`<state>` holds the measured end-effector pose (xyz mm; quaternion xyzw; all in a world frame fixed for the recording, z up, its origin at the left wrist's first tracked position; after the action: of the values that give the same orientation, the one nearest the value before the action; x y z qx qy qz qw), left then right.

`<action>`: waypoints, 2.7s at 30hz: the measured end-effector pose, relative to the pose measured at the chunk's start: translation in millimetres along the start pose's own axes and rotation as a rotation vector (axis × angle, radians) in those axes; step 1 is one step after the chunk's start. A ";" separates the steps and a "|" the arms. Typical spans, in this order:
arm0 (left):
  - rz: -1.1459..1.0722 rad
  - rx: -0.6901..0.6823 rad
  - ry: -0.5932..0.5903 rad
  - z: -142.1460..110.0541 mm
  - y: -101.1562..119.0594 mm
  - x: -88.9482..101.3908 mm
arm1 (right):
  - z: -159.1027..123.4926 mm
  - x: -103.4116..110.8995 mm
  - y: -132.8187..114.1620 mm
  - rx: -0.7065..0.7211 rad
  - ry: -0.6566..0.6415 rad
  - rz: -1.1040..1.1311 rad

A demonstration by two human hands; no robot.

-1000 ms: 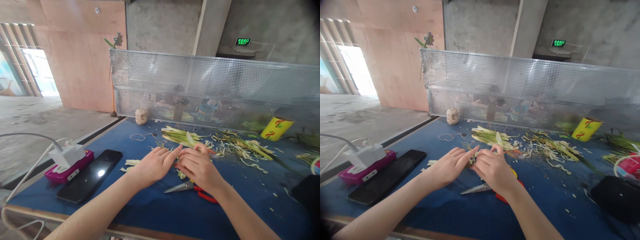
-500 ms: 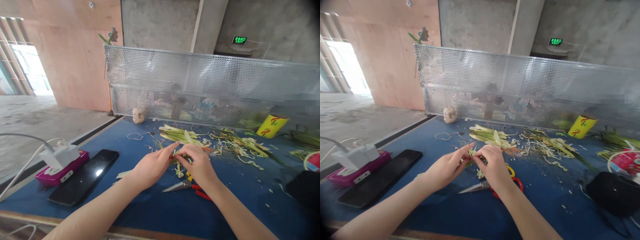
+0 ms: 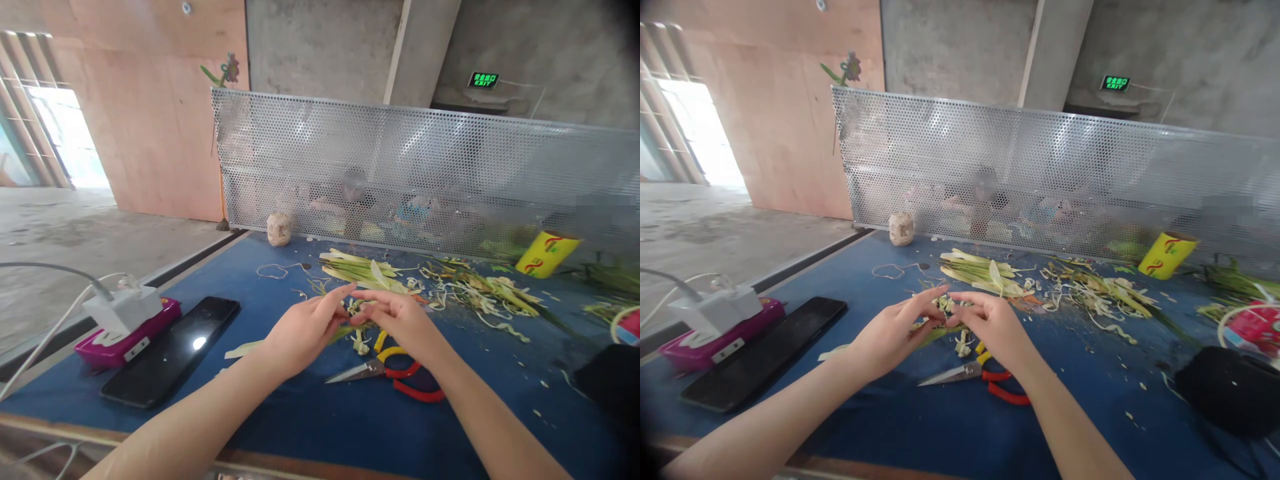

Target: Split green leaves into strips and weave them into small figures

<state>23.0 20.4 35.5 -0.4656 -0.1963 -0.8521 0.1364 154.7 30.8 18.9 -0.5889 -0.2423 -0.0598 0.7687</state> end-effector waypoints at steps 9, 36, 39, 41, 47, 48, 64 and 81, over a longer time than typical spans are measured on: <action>0.149 -0.380 0.049 -4.6 32.9 1.8 | -10.0 -23.3 26.2 -0.211 -0.562 0.208; 0.270 -0.326 0.150 -4.7 30.6 15.5 | -13.0 -44.8 32.1 -0.309 -0.699 0.281; 0.301 -0.296 0.166 -3.9 30.6 17.5 | -17.7 -49.4 26.1 -0.304 -0.747 0.309; 0.327 -0.305 0.202 -5.0 33.8 19.7 | -20.1 -50.6 25.6 -0.317 -0.764 0.318; 0.448 -0.320 0.435 -18.5 47.5 35.9 | -13.0 -38.4 25.7 -0.292 -0.634 0.402; 0.447 -0.319 0.469 -20.7 48.3 38.7 | -9.4 -33.7 25.2 -0.278 -0.565 0.437; -0.070 -0.028 0.397 -5.2 3.6 19.1 | 6.3 -20.3 19.9 -0.040 0.156 0.797; -0.156 -0.035 0.372 -3.1 -0.1 20.7 | 6.8 -31.2 13.1 0.002 0.043 0.773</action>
<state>9.7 18.0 51.5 -0.2859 -0.1883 -0.9347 0.0959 130.2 35.0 -5.1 -0.6347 0.0136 0.2222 0.7400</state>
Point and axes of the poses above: each hand's wrist, its own z-axis towards the middle knuckle, its own x-axis out of the back of the hand, y = z × x, the point moved 7 cm from there along z, towards the middle knuckle, and after that the axes turned 8 degrees about -y, right-handed, at the moved point
